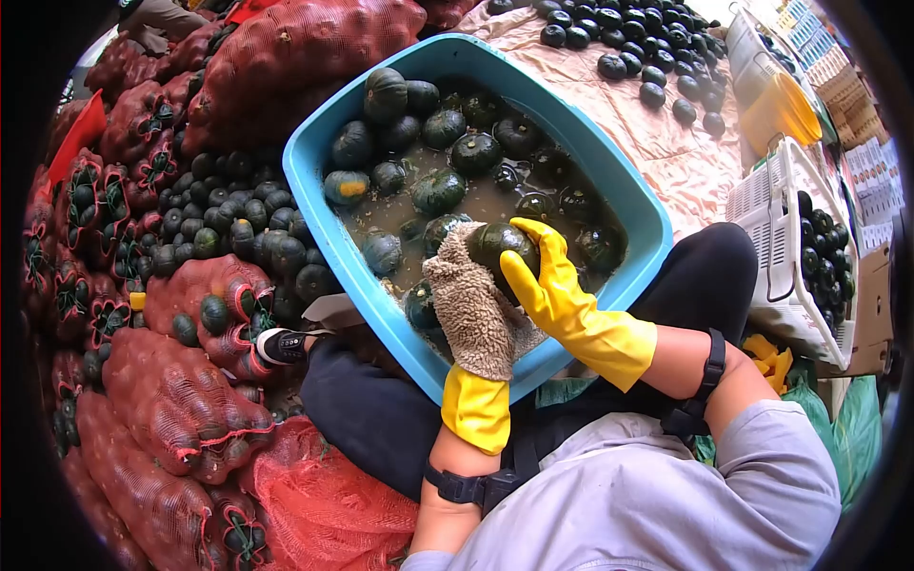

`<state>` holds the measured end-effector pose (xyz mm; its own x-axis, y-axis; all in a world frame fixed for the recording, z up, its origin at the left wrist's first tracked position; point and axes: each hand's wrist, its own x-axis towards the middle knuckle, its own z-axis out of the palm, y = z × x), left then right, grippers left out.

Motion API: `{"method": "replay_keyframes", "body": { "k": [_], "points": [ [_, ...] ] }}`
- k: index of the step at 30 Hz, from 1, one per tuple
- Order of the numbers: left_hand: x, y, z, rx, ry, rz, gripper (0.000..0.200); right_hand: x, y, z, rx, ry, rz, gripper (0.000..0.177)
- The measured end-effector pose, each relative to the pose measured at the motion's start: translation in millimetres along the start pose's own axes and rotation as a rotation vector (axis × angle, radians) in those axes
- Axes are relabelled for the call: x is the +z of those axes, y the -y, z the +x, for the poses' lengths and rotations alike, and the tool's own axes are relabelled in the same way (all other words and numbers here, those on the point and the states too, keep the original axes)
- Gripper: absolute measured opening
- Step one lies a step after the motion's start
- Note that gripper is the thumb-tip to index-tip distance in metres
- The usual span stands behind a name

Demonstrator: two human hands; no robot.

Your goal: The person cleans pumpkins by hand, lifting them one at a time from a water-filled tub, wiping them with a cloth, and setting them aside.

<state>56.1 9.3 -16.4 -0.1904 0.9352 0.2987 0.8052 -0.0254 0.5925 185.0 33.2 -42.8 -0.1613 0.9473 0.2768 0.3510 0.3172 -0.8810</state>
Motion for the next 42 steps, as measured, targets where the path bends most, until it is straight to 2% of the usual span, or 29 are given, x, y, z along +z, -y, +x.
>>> {"method": "replay_keyframes", "body": {
  "k": [3, 6, 7, 9, 10, 11, 13, 14, 15, 16, 17, 18, 19, 21, 22, 23, 26, 29, 30, 31, 32, 33, 35, 36, 38, 39, 40, 41, 42],
  "points": [
    [-3, 1, -7, -0.010, 0.001, -0.005, 0.057, -1, -4, 10, -0.060, -0.018, 0.029, 0.055],
    [-12, -14, -2, -0.150, 0.001, -0.242, 0.064, -2, -6, 22, 0.365, 0.012, 0.728, 0.051],
    [-15, -21, 1, -0.217, -0.008, -0.352, 0.067, -4, -9, 24, 0.400, 0.077, 0.617, 0.053],
    [-20, -31, 3, -0.433, -0.042, -0.902, 0.067, -9, -3, 28, 0.467, 0.203, 0.398, 0.056],
    [-22, -27, 4, -0.361, -0.044, -0.840, 0.067, -24, 8, 30, 0.324, 0.308, 0.059, 0.063],
    [-24, -23, 4, -0.290, -0.050, -0.777, 0.067, -28, 12, 35, 0.218, 0.400, -0.008, 0.075],
    [-31, 14, 5, 0.184, -0.023, 0.032, 0.067, -44, 35, 38, 0.100, 0.611, 0.088, 0.082],
    [-31, 21, 5, 0.174, 0.026, 0.046, 0.061, -47, 28, 45, 0.001, 0.721, 0.026, 0.086],
    [-49, 13, 1, 0.206, 0.018, -0.011, 0.045, -54, 32, 47, 0.169, 0.812, 0.151, 0.078],
    [-33, 20, -3, 0.222, -0.008, 0.115, 0.038, -46, 30, 39, 0.327, 0.761, 0.358, 0.075],
    [-12, 25, -9, 0.134, -0.061, -0.030, 0.035, -30, 26, 26, 0.475, 0.700, 0.564, 0.072],
    [9, 30, -15, 0.054, -0.126, -0.189, 0.032, -6, 22, 9, 0.462, 0.456, 0.879, 0.068],
    [30, 35, -21, -0.014, -0.203, -0.347, 0.029, 14, -4, 1, 0.457, 0.242, 0.646, 0.070],
    [-15, -14, 0, -0.258, -0.074, -0.235, 0.037, 23, -22, -6, 0.310, 0.086, 0.374, 0.076],
    [-18, -10, 0, -0.152, -0.076, -0.233, 0.040, -5, -4, 4, 0.047, 0.189, -0.129, 0.083],
    [-22, -2, 2, -0.046, -0.079, -0.234, 0.044, -12, 2, 9, 0.040, 0.335, 0.135, 0.088],
    [-40, 11, 5, 0.173, -0.038, -0.333, 0.053, -38, 35, 18, -0.173, 0.425, -0.065, 0.088],
    [-46, 11, 8, 0.128, 0.054, -0.631, 0.058, -30, 33, 17, -0.142, 0.339, 0.166, 0.084],
    [-22, 21, -3, 0.048, 0.016, -0.651, 0.056, -23, 38, 18, 0.321, 0.396, 0.530, 0.080],
    [9, 31, -18, -0.013, -0.030, -0.630, 0.054, -9, 30, 19, 0.368, 0.348, 0.634, 0.074],
    [22, 33, -22, -0.028, -0.070, -0.578, 0.052, -1, 25, 21, 0.367, 0.280, 0.559, 0.072],
    [17, 28, -12, 0.271, -0.136, -0.050, 0.049, 3, 17, 21, 0.371, 0.211, 0.481, 0.071],
    [26, 5, -4, -0.073, -0.018, -0.609, 0.043, 10, -1, 20, 0.094, -0.021, -0.040, 0.072],
    [22, -6, 6, -0.477, -0.040, -1.520, 0.045, 13, -6, 16, -0.061, -0.042, -0.067, 0.073],
    [20, 1, 19, -1.019, 0.063, -1.946, 0.040, 16, -19, 13, -0.236, -0.081, -0.069, 0.074],
    [14, -4, 21, -1.109, 0.100, -1.919, 0.041, 14, -26, 16, -0.171, -0.009, 0.063, 0.074],
    [12, -6, 18, -1.051, 0.132, -1.852, 0.040, 11, -31, 11, -0.125, 0.033, 0.087, 0.074],
    [10, -5, 14, -0.898, 0.153, -1.727, 0.039, 6, -22, 8, -0.078, 0.078, 0.111, 0.073],
    [6, -2, 10, -0.648, 0.163, -1.481, 0.039, 5, -19, 4, 0.127, 0.169, 0.311, 0.072]
  ]
}}
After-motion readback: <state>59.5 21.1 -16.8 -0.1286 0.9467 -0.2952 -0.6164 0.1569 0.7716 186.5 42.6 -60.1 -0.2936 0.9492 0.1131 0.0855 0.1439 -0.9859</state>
